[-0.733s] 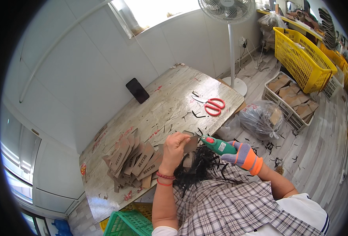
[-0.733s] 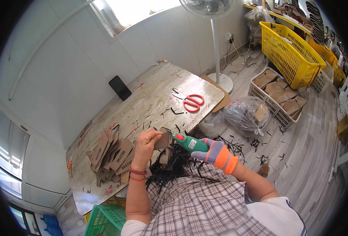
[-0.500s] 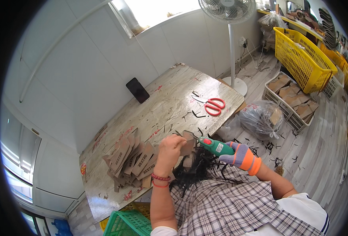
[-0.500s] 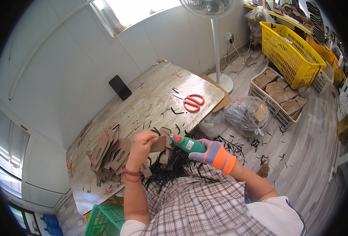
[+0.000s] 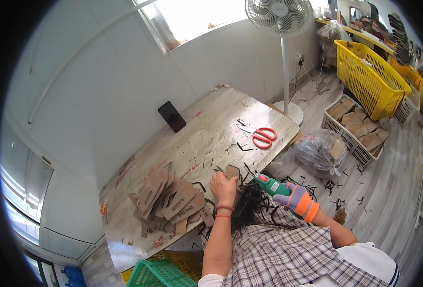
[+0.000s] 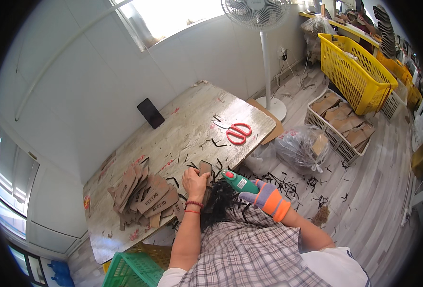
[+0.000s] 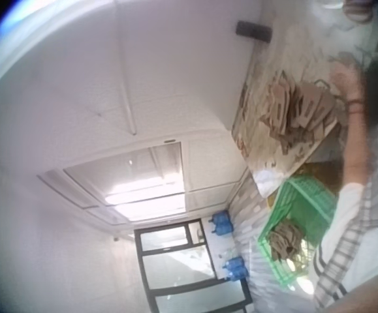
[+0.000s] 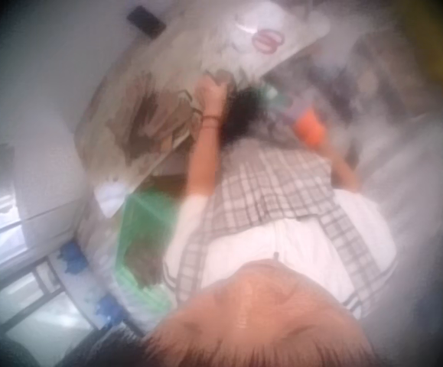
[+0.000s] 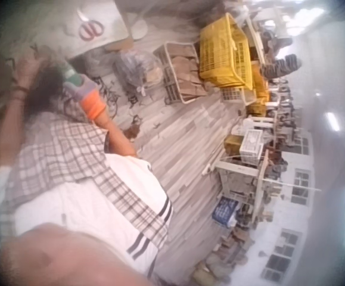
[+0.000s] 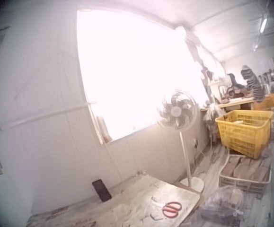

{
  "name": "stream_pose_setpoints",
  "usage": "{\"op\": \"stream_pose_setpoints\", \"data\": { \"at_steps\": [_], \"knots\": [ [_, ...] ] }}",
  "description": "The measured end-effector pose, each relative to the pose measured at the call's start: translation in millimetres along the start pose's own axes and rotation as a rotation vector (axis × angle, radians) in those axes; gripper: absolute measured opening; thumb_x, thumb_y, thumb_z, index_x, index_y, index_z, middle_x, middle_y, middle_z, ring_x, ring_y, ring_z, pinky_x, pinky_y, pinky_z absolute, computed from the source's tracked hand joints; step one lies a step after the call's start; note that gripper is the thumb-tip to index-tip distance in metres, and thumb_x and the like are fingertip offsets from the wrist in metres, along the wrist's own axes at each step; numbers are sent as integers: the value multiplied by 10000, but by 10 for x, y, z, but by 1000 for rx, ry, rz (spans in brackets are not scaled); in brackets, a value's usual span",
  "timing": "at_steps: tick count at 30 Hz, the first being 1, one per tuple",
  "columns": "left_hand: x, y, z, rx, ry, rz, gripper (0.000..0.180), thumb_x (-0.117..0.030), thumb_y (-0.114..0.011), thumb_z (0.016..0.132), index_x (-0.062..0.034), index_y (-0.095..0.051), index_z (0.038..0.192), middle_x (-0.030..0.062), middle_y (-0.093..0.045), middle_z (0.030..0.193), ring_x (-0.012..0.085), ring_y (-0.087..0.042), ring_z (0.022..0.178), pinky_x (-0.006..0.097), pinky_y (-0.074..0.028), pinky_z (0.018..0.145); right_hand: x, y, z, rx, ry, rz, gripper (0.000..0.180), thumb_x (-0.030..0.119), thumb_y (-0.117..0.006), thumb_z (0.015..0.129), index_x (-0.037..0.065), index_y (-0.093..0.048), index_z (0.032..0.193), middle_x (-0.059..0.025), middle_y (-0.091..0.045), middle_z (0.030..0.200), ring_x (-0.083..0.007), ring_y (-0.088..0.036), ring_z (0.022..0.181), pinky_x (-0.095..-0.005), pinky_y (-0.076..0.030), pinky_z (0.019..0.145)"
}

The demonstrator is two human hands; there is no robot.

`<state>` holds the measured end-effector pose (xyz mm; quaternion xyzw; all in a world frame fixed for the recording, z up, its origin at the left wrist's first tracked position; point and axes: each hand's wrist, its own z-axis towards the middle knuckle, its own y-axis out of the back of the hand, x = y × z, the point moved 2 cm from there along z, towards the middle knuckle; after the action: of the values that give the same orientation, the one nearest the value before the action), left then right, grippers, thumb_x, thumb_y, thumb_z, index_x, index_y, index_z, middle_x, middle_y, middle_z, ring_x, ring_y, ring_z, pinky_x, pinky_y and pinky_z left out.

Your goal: The person uses a rotary tool to trim the edges of small rectangular cardboard pieces labeled 'BETRO' and then uses scissors to trim the same pieces. The person places the finished pieces into a green basket.

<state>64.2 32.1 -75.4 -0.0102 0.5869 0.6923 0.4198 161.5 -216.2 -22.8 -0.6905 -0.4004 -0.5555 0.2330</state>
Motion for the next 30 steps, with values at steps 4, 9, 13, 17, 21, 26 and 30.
{"op": "stream_pose_setpoints", "data": {
  "at_steps": [4, 9, 13, 17, 21, 26, 30],
  "knots": [
    [55, -93, -2, -54, 76, -209, 319, -140, -791, 679, -42, -554, 868, 117, -579, 873, 328, -528, 918, 425, -424, 829, -23, 7, 20, -10, -22, 14, 466, 293, -761, 807, -8, -596, 1122, -21, -620, 738, -65, -546, 554, -220, -452, 492],
    [10, 23, -22, -107, 223, -874, 230, -21, -699, 792, -33, -555, 971, 50, -602, 907, 170, -564, 869, 298, -454, 797, -136, -59, 99, -47, 55, -66, 472, 302, -775, 799, -4, -602, 1115, -19, -625, 740, -62, -548, 558, -217, -450, 497],
    [-212, 274, 43, -117, 206, -1401, 90, 9, -573, 914, -27, -561, 996, 32, -632, 957, 103, -579, 797, 270, -486, 706, -80, -115, 143, -67, 78, -119, 514, 372, -779, 775, 16, -617, 1109, -45, -647, 751, -98, -589, 611, -248, -471, 549],
    [-370, 389, -14, -84, 291, -1680, 32, -37, -588, 927, -42, -583, 958, 29, -649, 898, 109, -600, 747, 255, -503, 666, 13, -172, 143, -106, 105, -209, 585, 491, -780, 733, 43, -642, 1082, -114, -694, 801, -194, -681, 728, -317, -518, 665],
    [-455, 384, -63, -108, 354, -1687, 11, -49, -608, 921, -44, -607, 911, 38, -666, 867, 112, -613, 731, 240, -505, 661, 81, -186, 106, -118, 180, -181, 469, 304, -786, 788, 3, -620, 1108, -10, -639, 746, -56, -558, 590, -226, -463, 537],
    [-520, 305, -127, -71, 431, -1699, 18, -46, -646, 896, -41, -629, 901, 36, -676, 852, 112, -617, 713, 234, -495, 634, 62, -166, 110, -102, 148, -123, 465, 301, -782, 789, 1, -620, 1105, -15, -640, 747, -57, -561, 590, -228, -462, 529],
    [-531, 262, -191, -54, 452, -1650, 37, -42, -666, 879, -40, -635, 899, 26, -674, 831, 105, -611, 693, 227, -483, 614, 82, -139, 97, -121, 113, -124, 507, 410, -791, 744, 29, -643, 1044, -83, -688, 784, -139, -648, 679, -291, -514, 639]
  ]
}}
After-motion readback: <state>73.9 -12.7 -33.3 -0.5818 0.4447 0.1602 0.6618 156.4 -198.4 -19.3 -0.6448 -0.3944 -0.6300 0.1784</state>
